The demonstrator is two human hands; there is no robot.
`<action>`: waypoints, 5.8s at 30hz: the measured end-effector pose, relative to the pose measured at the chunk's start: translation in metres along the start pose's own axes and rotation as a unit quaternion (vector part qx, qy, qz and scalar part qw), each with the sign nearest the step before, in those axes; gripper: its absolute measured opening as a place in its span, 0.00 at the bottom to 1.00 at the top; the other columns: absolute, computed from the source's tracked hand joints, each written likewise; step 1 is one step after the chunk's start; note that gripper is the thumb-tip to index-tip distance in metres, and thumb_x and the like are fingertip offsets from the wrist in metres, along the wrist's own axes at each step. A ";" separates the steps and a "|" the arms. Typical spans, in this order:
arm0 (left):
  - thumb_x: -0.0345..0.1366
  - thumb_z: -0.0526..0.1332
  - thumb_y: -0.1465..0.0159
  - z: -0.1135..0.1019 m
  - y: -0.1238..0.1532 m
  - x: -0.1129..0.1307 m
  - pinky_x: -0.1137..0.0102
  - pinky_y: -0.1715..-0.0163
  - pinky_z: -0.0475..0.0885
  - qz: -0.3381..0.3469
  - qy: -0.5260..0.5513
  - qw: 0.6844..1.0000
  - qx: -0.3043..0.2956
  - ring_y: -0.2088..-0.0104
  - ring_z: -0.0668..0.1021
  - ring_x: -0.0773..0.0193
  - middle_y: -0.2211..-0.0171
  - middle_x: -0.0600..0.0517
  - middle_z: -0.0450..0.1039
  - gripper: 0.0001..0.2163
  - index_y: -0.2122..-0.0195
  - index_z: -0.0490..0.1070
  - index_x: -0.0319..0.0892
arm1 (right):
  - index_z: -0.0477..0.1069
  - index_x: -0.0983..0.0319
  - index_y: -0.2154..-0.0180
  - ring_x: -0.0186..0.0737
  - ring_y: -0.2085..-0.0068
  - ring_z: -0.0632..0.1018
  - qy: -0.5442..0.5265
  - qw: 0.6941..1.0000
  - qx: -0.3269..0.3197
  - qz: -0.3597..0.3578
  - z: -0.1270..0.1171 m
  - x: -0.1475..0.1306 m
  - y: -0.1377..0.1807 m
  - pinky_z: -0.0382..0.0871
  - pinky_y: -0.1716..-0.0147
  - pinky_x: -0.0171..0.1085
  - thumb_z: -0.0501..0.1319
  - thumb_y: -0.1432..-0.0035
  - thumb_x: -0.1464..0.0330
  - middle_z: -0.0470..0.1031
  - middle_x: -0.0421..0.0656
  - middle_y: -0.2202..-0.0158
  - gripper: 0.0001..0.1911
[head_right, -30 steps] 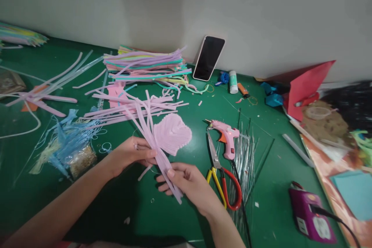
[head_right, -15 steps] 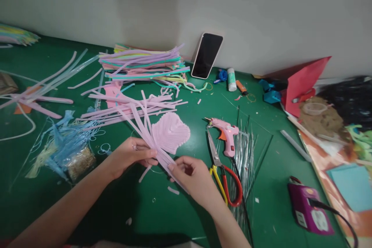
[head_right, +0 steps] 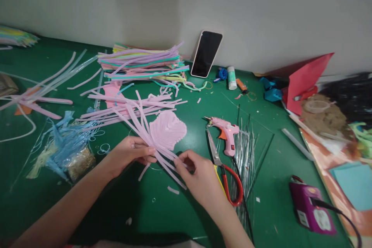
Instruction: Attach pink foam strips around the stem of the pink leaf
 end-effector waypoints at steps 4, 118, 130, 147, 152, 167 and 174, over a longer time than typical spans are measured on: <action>0.38 0.72 0.49 0.004 0.000 -0.001 0.76 0.74 0.76 0.005 -0.006 1.000 -0.004 0.69 0.83 0.59 0.75 0.46 0.80 0.11 0.71 0.77 0.34 | 0.69 0.60 0.68 0.39 0.67 0.74 0.181 0.977 0.003 -0.117 0.003 -0.028 0.005 0.63 0.67 0.35 0.54 0.39 0.69 0.74 0.43 0.68 0.07; 0.38 0.72 0.52 0.003 0.005 0.013 0.75 0.72 0.68 0.075 0.025 0.997 0.015 0.70 0.75 0.66 0.70 0.48 0.78 0.15 0.65 0.78 0.36 | 0.70 0.54 0.46 0.47 0.46 0.75 -0.360 0.932 -0.024 0.033 0.032 -0.018 -0.035 0.63 0.42 0.49 0.69 0.50 0.60 0.76 0.43 0.47 0.28; 0.38 0.71 0.51 0.002 0.004 0.013 0.75 0.73 0.68 0.091 0.036 0.995 0.034 0.73 0.75 0.67 0.72 0.50 0.78 0.13 0.67 0.78 0.37 | 0.76 0.58 0.56 0.49 0.48 0.76 -0.382 0.923 -0.013 0.044 0.036 -0.015 -0.038 0.69 0.48 0.46 0.66 0.45 0.59 0.79 0.43 0.53 0.16; 0.37 0.70 0.50 -0.002 0.008 0.008 0.76 0.78 0.67 0.055 -0.031 0.998 0.029 0.81 0.71 0.72 0.81 0.55 0.73 0.09 0.71 0.76 0.37 | 0.78 0.60 0.62 0.46 0.61 0.80 -0.424 0.902 0.019 0.080 0.045 -0.001 -0.032 0.72 0.58 0.43 0.67 0.47 0.59 0.81 0.44 0.62 0.14; 0.43 0.69 0.48 0.002 0.010 0.010 0.75 0.75 0.69 0.058 -0.047 0.997 0.011 0.76 0.73 0.69 0.73 0.50 0.77 0.13 0.72 0.75 0.37 | 0.78 0.61 0.61 0.48 0.60 0.80 -0.434 0.894 0.039 0.104 0.039 0.002 -0.032 0.72 0.58 0.44 0.69 0.50 0.59 0.82 0.44 0.62 0.16; 0.41 0.71 0.50 -0.005 0.009 0.016 0.75 0.73 0.68 0.103 -0.064 0.991 0.057 0.75 0.75 0.67 0.77 0.50 0.78 0.11 0.76 0.76 0.38 | 0.72 0.57 0.49 0.48 0.47 0.75 -0.385 0.921 0.028 0.057 0.043 -0.011 -0.040 0.64 0.43 0.48 0.69 0.52 0.63 0.79 0.44 0.53 0.26; 0.39 0.73 0.52 -0.002 0.007 0.012 0.74 0.72 0.72 0.090 0.005 0.995 0.036 0.74 0.75 0.67 0.72 0.50 0.78 0.13 0.68 0.77 0.37 | 0.71 0.55 0.48 0.47 0.47 0.75 -0.367 0.929 -0.015 0.042 0.043 -0.012 -0.038 0.64 0.44 0.46 0.70 0.52 0.63 0.75 0.43 0.48 0.27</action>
Point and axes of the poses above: each hand's wrist, its own y-axis away from the middle knuckle, its own z-axis out of the palm, x = y × z, the point moved 10 cm from there along -y, towards the middle knuckle
